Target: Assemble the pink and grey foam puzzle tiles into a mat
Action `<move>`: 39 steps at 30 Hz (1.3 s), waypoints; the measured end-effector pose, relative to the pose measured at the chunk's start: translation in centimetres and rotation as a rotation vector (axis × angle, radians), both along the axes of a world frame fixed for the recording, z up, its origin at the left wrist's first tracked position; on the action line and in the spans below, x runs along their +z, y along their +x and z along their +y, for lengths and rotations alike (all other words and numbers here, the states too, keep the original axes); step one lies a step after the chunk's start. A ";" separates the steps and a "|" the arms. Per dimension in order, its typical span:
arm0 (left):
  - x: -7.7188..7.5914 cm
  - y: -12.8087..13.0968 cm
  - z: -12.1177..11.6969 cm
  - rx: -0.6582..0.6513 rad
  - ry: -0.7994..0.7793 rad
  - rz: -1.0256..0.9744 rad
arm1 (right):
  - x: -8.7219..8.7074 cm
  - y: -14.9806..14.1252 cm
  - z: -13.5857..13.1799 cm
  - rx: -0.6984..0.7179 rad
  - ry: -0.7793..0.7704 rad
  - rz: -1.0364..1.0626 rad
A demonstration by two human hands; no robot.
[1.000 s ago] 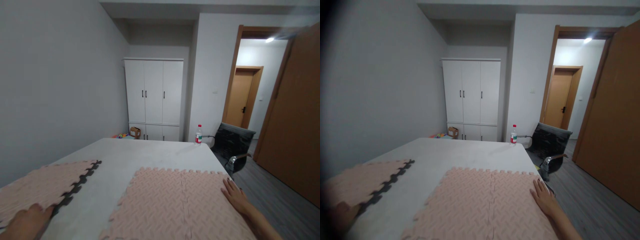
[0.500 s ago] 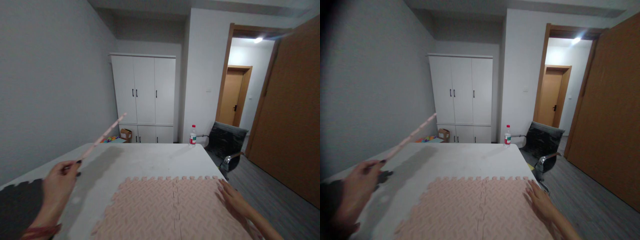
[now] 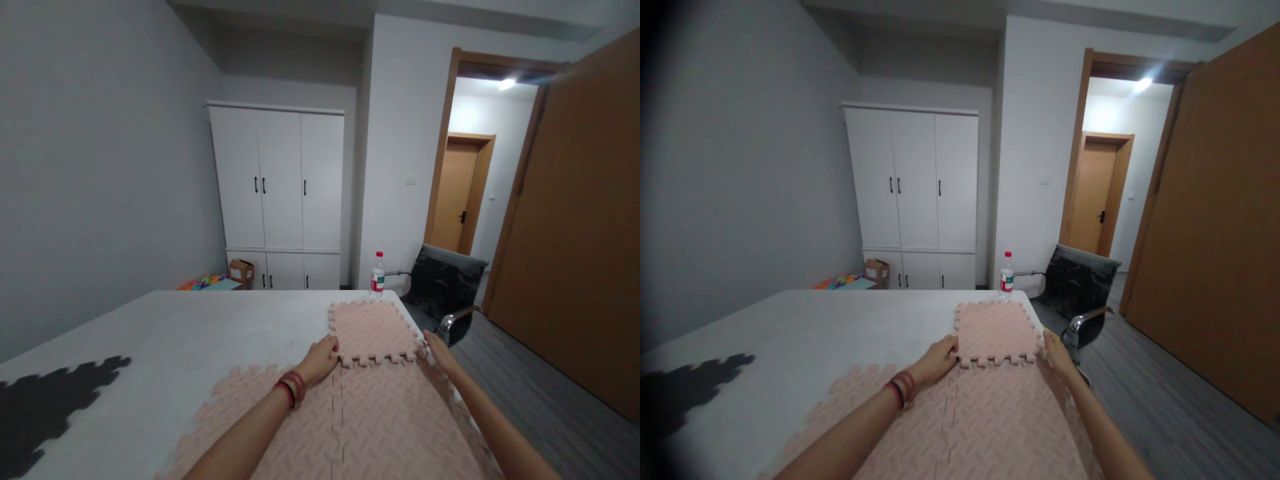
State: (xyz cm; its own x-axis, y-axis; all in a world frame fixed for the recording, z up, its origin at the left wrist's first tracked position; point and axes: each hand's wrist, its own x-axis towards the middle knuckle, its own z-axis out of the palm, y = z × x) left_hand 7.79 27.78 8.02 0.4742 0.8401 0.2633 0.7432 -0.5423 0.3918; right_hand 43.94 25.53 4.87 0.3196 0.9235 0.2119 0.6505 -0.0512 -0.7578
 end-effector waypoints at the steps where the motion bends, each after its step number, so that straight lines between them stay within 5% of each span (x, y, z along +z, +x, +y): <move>1: -0.3 0.1 0.0 -0.012 -0.012 0.032 | -0.8 -0.4 0.1 0.004 0.000 -0.034; 7: -0.5 0.1 0.5 -0.067 -0.015 0.127 | -3.4 -1.5 -0.1 -0.074 -0.034 -0.243; 18: -0.7 1.6 0.7 -0.085 0.064 0.228 | -3.0 -2.9 -1.5 -0.277 -0.094 -0.538; 28: -1.2 2.8 -0.1 -0.096 0.129 0.270 | -2.2 -3.7 -1.6 -0.271 -0.166 -0.695; 32: -1.3 3.4 -0.7 -0.252 0.129 0.264 | -1.6 -3.9 -1.3 -0.244 -0.214 -0.716; 39: -2.3 4.2 -0.3 -0.343 0.052 0.257 | -0.4 -5.8 1.3 -0.036 -0.241 -0.719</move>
State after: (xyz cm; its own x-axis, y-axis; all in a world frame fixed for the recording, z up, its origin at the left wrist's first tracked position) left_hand 11.98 27.51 5.76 0.7794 0.6111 0.1379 0.5864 -0.7891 0.1830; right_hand 38.16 26.84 4.51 0.2096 0.9623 0.1731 0.9748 -0.1919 -0.1133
